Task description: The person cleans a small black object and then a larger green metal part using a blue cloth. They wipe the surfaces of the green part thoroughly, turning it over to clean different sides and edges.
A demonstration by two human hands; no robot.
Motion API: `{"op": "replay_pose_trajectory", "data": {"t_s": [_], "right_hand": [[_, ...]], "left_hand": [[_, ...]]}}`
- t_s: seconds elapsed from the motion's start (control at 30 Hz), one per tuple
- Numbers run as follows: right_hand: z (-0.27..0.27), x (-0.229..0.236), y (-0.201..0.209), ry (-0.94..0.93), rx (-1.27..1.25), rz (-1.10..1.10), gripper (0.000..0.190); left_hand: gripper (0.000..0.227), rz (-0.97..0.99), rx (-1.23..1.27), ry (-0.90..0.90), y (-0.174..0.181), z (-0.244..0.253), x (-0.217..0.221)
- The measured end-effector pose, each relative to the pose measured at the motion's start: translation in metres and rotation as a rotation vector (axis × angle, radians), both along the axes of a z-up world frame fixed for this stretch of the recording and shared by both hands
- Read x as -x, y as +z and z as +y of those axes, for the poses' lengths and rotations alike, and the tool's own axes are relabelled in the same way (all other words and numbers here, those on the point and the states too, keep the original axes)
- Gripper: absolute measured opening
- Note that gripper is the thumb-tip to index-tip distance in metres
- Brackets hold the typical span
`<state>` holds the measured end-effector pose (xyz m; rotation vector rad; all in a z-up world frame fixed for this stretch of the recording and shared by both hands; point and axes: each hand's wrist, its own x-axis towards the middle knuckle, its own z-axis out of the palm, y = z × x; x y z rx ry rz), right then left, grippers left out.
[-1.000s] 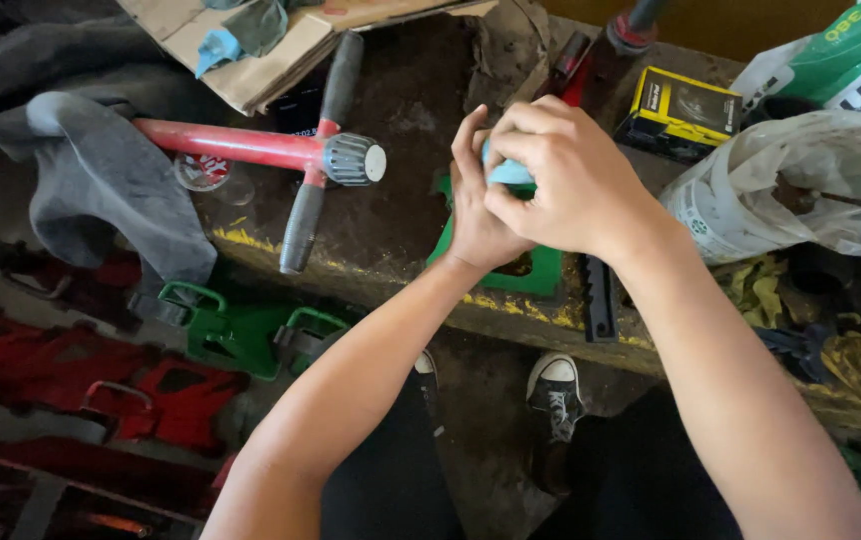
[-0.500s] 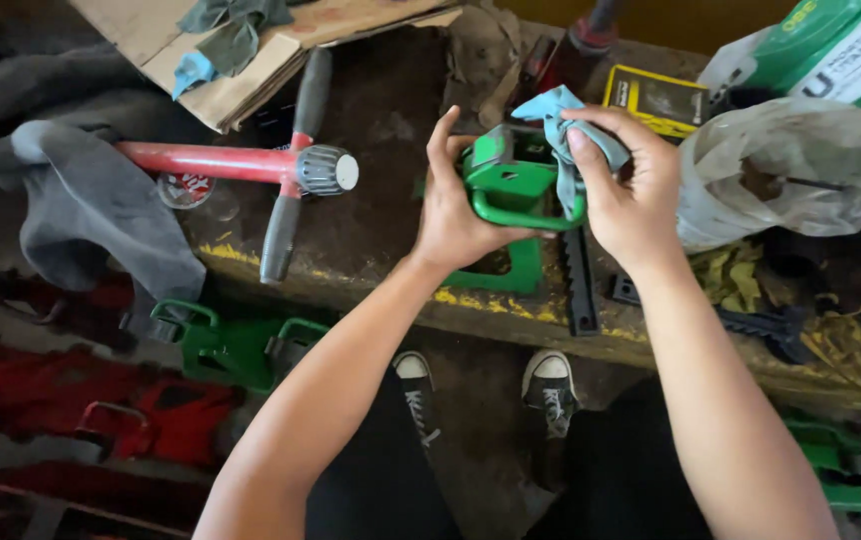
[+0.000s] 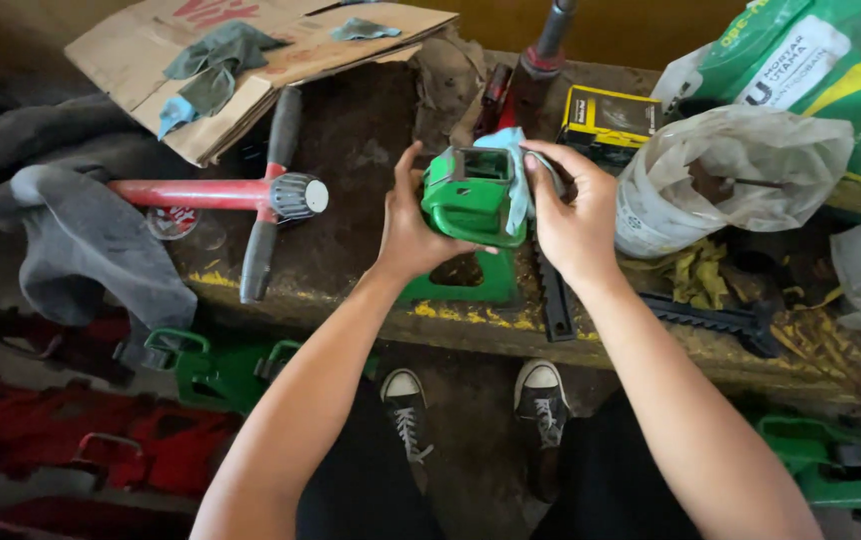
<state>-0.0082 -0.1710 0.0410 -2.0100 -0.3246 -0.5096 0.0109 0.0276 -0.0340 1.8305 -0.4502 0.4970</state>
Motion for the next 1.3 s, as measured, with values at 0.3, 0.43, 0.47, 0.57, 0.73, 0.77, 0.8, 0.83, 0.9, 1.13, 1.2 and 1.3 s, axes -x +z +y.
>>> {"op": "replay_pose_trajectory", "data": {"t_s": [0.3,0.43,0.47,0.57,0.73,0.77,0.8,0.83,0.9,1.13,1.2,1.3], "right_hand": [[-0.007,-0.009,-0.011,-0.005,0.157,0.098,0.021],[-0.014,-0.008,-0.012,0.047,0.216,0.019,0.018],[-0.014,-0.008,-0.010,0.047,0.213,0.022,0.018],[-0.020,-0.006,-0.003,0.056,0.063,-0.024,0.016],[-0.010,0.022,0.041,0.096,-0.293,-0.311,0.010],[-0.004,0.026,0.043,0.097,-0.294,-0.305,0.010],[0.003,0.030,0.044,0.098,-0.203,-0.410,0.012],[0.010,0.034,0.045,0.099,-0.111,-0.515,0.015],[0.023,0.043,0.049,0.167,-0.035,-0.519,0.015],[0.032,0.043,0.050,0.331,0.226,-0.359,0.029],[0.039,0.044,0.061,0.319,0.286,-0.407,0.036],[0.034,0.036,0.045,0.319,0.382,-0.443,0.040]], "left_hand": [[0.129,0.054,-0.267,0.008,-0.001,0.012,-0.008],[0.113,0.020,-0.277,-0.045,-0.011,0.020,-0.007],[0.113,0.023,-0.280,-0.046,-0.002,0.023,-0.004],[0.113,0.050,-0.394,0.010,0.021,0.038,0.006],[0.033,0.094,-0.313,0.211,0.073,0.053,0.041],[0.033,0.100,-0.314,0.211,0.078,0.046,0.049],[0.027,0.100,-0.116,0.096,0.083,0.039,0.058],[0.026,0.099,0.083,-0.019,0.088,0.032,0.066],[0.028,0.265,0.327,-0.200,0.096,0.020,0.071],[0.022,0.359,0.405,-0.324,0.038,0.033,0.024],[0.017,0.470,0.516,-0.368,0.044,0.033,0.026],[0.011,0.558,0.586,-0.455,0.053,0.037,0.030]]}}
